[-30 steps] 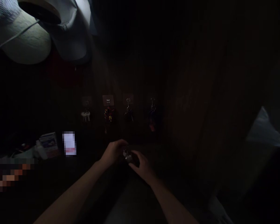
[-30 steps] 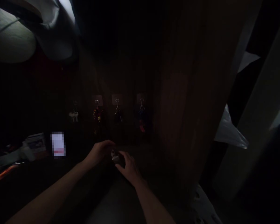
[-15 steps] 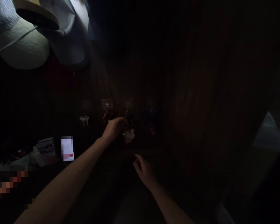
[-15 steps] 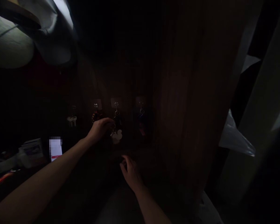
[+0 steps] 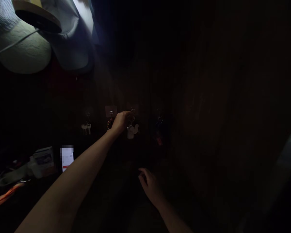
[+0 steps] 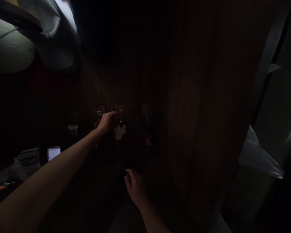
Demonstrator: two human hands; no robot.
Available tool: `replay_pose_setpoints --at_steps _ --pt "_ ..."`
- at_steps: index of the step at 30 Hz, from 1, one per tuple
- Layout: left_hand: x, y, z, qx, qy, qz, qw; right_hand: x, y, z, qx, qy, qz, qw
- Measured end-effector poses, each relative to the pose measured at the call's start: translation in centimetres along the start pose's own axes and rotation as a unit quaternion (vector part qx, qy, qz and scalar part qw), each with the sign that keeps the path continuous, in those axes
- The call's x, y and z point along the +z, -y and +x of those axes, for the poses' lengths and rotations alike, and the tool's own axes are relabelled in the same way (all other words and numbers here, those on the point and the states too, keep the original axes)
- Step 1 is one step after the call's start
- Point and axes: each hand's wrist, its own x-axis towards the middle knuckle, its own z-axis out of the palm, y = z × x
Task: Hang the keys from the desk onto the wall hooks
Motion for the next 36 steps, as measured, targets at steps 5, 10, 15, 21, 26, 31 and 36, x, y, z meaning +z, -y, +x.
replay_pose_setpoints --at_steps 5,10,15,21,26,31,36 --pt "1.2 0.6 0.2 0.006 0.008 0.007 1.000 -0.1 0.0 0.1 0.022 0.015 -0.004 1.000" --pt "1.9 0.8 -0.6 -0.019 -0.031 -0.028 0.999 -0.2 0.1 0.1 0.032 0.024 0.002 0.999" --pt "2.9 0.9 -1.8 -0.013 -0.073 -0.081 0.994 -0.1 -0.1 0.2 0.024 0.007 0.000 1.000" --pt "3.2 0.6 -4.9 0.000 -0.080 -0.149 0.986 0.1 -0.3 0.1 0.021 -0.001 0.001 1.000" --pt "3.6 0.3 -9.3 -0.042 -0.067 -0.185 0.980 0.0 -0.2 0.3 0.022 0.004 -0.007 1.000" --pt "4.7 0.8 -14.9 -0.090 -0.018 -0.215 0.972 0.1 -0.3 0.3 0.037 0.020 -0.022 0.999" --pt "4.8 1.3 -19.8 -0.143 0.028 -0.231 0.962 0.2 -0.2 0.3 0.041 0.026 -0.023 0.999"
